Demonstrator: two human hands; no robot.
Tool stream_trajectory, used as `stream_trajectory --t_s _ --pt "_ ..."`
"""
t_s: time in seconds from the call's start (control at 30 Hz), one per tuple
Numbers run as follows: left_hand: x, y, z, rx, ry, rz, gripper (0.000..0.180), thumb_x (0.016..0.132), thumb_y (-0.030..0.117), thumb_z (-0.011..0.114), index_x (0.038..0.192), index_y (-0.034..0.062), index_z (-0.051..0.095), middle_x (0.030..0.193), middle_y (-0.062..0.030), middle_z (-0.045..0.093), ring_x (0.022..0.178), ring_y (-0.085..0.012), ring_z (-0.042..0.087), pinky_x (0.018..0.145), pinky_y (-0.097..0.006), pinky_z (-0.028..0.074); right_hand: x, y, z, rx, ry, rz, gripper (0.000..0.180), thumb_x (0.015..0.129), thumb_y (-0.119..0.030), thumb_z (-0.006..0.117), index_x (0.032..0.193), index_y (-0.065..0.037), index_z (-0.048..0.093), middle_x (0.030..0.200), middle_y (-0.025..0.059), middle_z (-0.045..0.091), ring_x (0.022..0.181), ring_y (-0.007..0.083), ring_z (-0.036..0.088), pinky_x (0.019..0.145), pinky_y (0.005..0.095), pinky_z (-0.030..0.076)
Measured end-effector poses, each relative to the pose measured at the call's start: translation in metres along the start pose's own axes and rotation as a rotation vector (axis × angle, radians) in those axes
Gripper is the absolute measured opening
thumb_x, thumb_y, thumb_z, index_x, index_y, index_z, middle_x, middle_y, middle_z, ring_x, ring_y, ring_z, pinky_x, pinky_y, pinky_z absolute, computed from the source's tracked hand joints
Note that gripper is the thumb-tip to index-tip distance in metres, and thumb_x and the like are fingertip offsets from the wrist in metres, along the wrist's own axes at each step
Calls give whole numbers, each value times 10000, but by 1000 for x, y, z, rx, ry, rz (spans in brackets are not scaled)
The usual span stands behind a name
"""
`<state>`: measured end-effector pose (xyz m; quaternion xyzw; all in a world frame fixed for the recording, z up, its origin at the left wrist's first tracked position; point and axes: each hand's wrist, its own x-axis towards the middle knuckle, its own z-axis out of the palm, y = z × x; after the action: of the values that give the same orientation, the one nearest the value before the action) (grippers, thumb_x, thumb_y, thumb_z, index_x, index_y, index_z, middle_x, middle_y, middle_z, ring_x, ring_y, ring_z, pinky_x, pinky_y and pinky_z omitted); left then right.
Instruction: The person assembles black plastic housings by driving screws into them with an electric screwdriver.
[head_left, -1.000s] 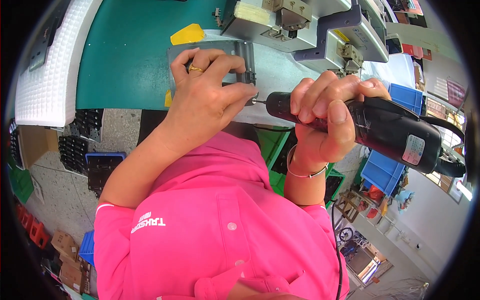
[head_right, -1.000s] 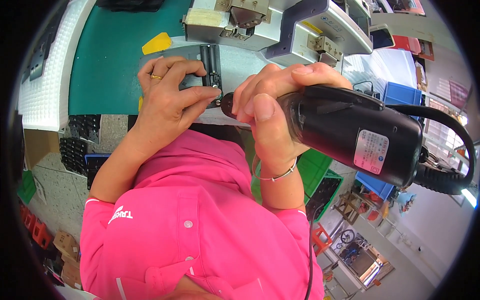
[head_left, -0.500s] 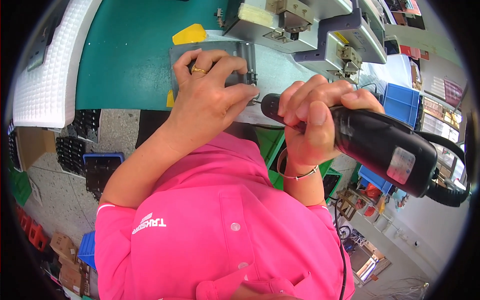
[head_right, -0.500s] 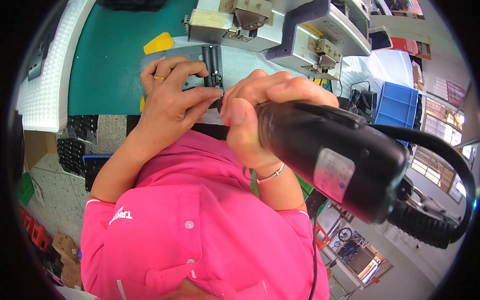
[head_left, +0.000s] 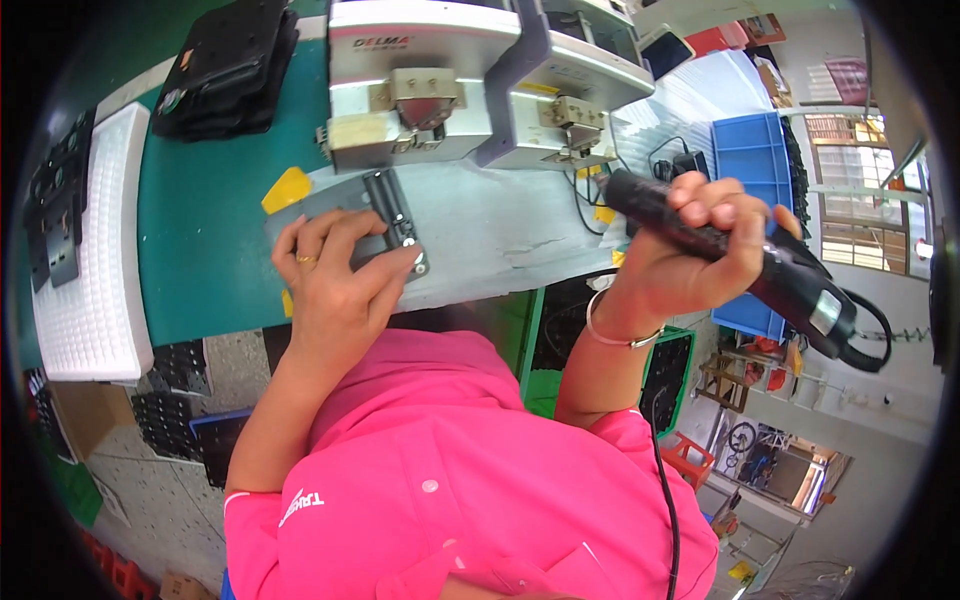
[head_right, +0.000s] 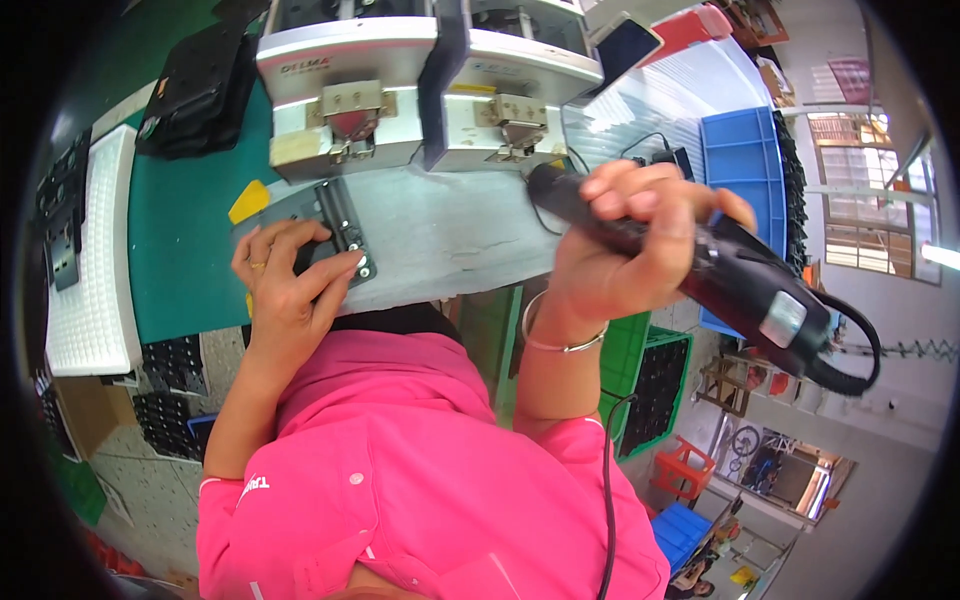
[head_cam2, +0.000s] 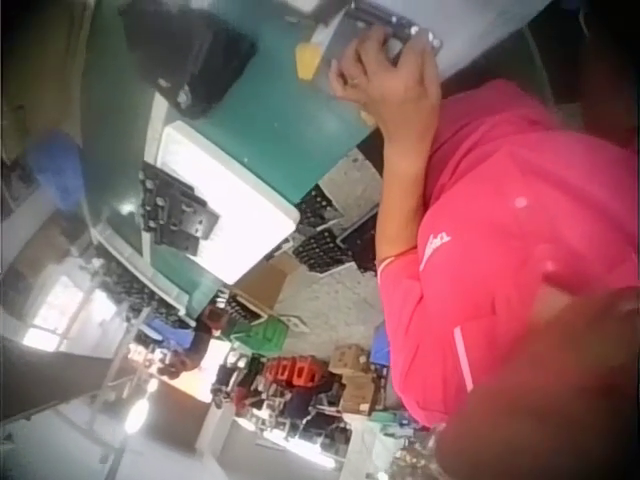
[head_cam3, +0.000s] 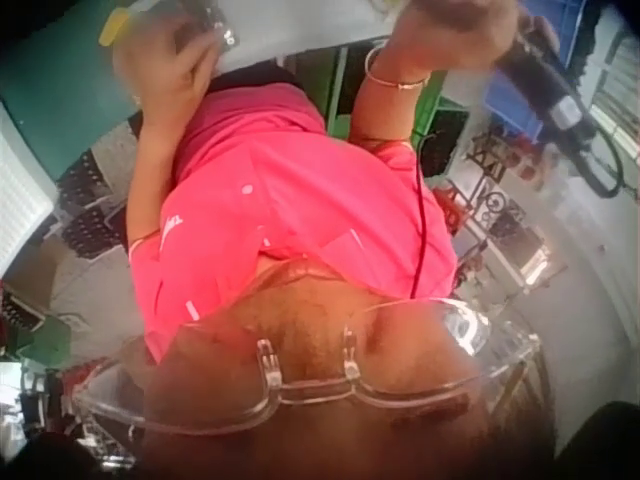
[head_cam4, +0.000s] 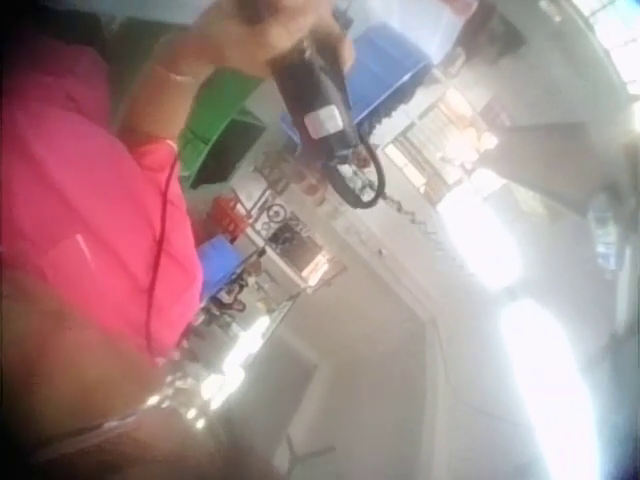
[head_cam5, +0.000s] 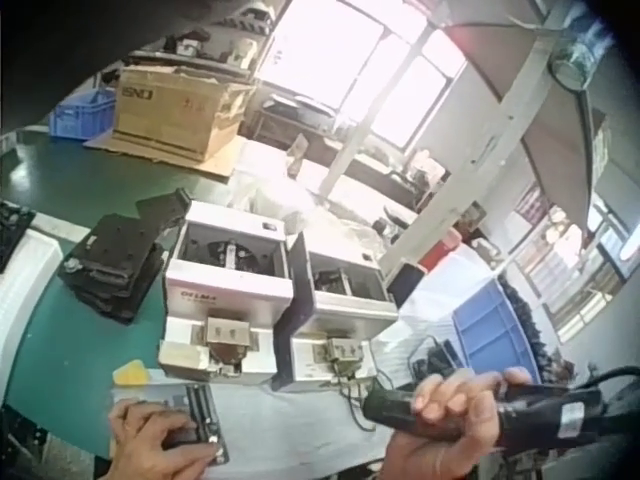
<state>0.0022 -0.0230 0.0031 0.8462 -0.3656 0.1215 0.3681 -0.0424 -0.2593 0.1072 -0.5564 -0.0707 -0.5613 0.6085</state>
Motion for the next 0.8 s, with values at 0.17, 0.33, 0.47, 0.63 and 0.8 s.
stream_trajectory --t_s 0.17,0.33,0.47,0.63,0.8 --pt "1 0 0 26 -32 -4 193 702 124 745 881 197 739 1034 -25 589 1053 -235 518 986 -433 251 26 15 -8 -27 31 -55 405 825 -26 536 1193 -41 367 660 74 517 508 162 508 513 356 499" --pt "3 1 2 38 -50 -4 214 683 112 750 880 194 739 1014 -29 593 1045 -237 521 990 -433 252 20 31 -6 -58 -50 -22 397 835 -8 529 1194 -7 357 612 94 513 492 178 518 510 362 512" --pt "4 1 2 39 -62 -11 199 679 139 764 857 223 737 1009 -11 589 1063 -225 517 995 -433 234 20 34 -9 -90 -61 -10 398 836 -9 532 1194 -9 359 625 94 518 495 178 522 511 365 513" --pt "3 1 3 42 -59 -5 196 681 135 760 855 220 735 1003 -14 588 1061 -225 519 1002 -424 225 18 35 -11 -42 -44 -14 420 833 -7 534 1208 -16 346 646 97 527 499 179 530 512 364 515" --pt "3 1 3 48 -62 -4 195 678 131 758 855 209 736 1005 -16 587 1064 -228 516 1012 -422 210 20 35 -12 -14 -39 -27 415 834 -8 532 1203 -14 343 645 99 528 493 178 530 506 363 514"
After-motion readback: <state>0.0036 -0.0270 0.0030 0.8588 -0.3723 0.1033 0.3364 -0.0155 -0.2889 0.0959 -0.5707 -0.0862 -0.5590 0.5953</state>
